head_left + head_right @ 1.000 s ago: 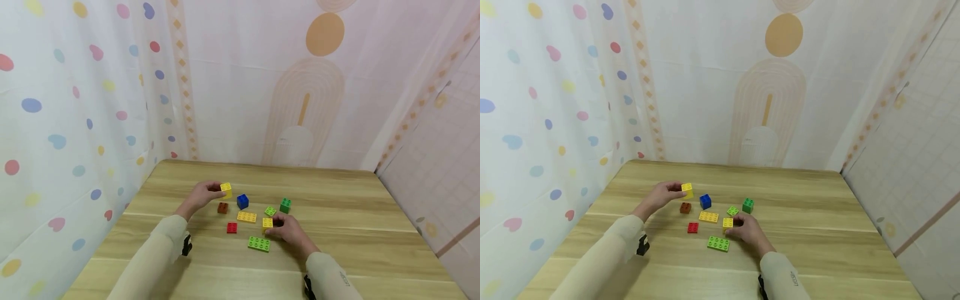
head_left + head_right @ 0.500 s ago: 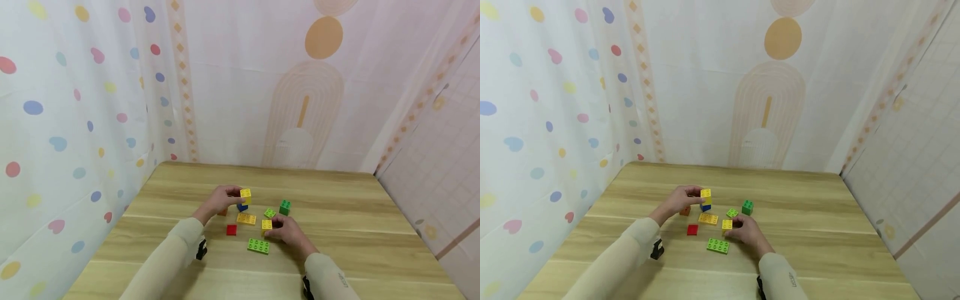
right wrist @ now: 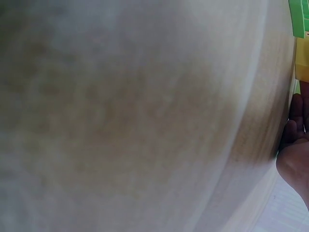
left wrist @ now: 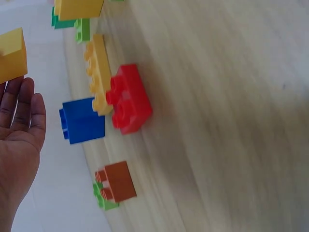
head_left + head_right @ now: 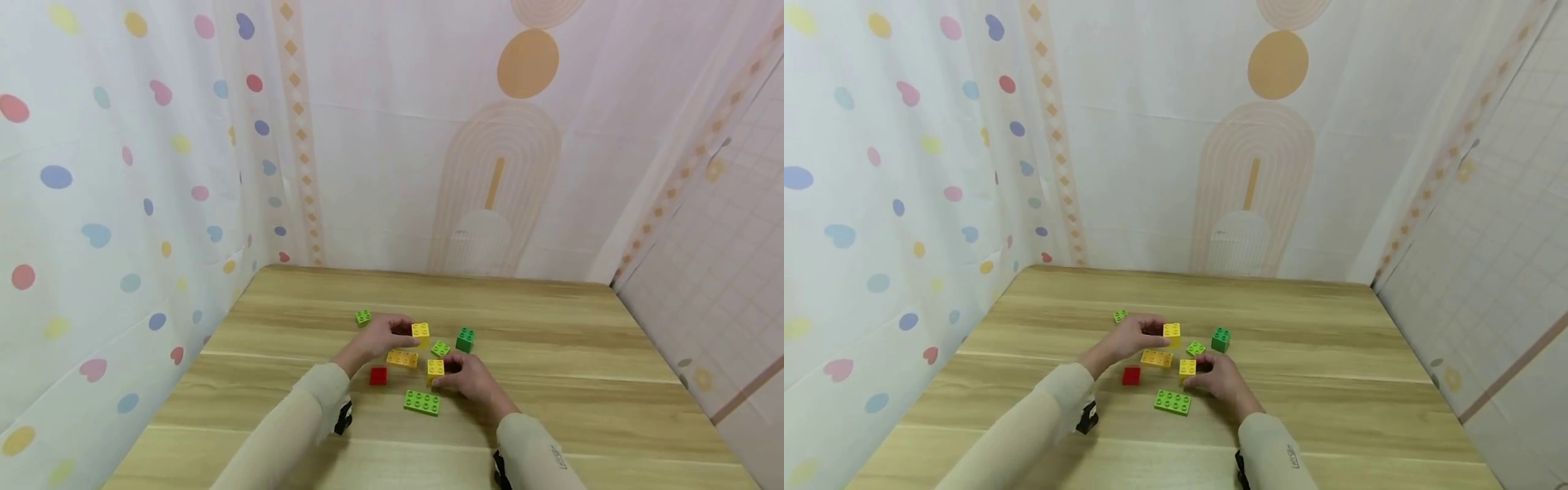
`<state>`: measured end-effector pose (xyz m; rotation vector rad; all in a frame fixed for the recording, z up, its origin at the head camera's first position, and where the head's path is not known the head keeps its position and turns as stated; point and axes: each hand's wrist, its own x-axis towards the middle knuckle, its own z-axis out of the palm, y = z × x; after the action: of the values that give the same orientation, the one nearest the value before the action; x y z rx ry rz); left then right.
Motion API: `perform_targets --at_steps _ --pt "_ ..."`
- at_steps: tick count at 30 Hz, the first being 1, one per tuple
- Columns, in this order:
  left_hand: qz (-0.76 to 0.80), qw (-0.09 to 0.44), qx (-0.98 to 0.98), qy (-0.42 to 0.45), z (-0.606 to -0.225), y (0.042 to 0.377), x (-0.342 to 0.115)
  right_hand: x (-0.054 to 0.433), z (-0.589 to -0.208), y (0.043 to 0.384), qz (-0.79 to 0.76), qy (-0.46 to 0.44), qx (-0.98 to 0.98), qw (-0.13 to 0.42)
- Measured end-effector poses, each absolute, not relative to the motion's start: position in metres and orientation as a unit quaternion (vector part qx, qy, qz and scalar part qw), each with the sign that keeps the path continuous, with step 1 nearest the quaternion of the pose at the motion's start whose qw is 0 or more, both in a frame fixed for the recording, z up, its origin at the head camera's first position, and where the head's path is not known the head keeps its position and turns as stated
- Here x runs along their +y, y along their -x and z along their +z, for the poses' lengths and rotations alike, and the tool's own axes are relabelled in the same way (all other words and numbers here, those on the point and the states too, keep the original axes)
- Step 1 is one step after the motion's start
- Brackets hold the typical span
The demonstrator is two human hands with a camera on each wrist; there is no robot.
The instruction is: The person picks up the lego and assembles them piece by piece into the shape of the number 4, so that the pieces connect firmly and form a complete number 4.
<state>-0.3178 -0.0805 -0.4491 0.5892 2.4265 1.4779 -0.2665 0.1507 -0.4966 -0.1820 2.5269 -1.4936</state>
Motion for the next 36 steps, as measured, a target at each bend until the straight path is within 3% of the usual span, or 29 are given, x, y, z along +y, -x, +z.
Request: perform_targets --at_steps 10,36 --pt "0.498 0.14 0.828 -0.214 -0.459 0.307 -0.068 0.151 -0.496 0.266 -0.492 0.077 0.861 0.102" --pt "0.434 0.112 0.856 -0.259 -0.465 0.3 -0.055 0.151 -0.498 0.266 -0.52 0.095 0.844 0.096"
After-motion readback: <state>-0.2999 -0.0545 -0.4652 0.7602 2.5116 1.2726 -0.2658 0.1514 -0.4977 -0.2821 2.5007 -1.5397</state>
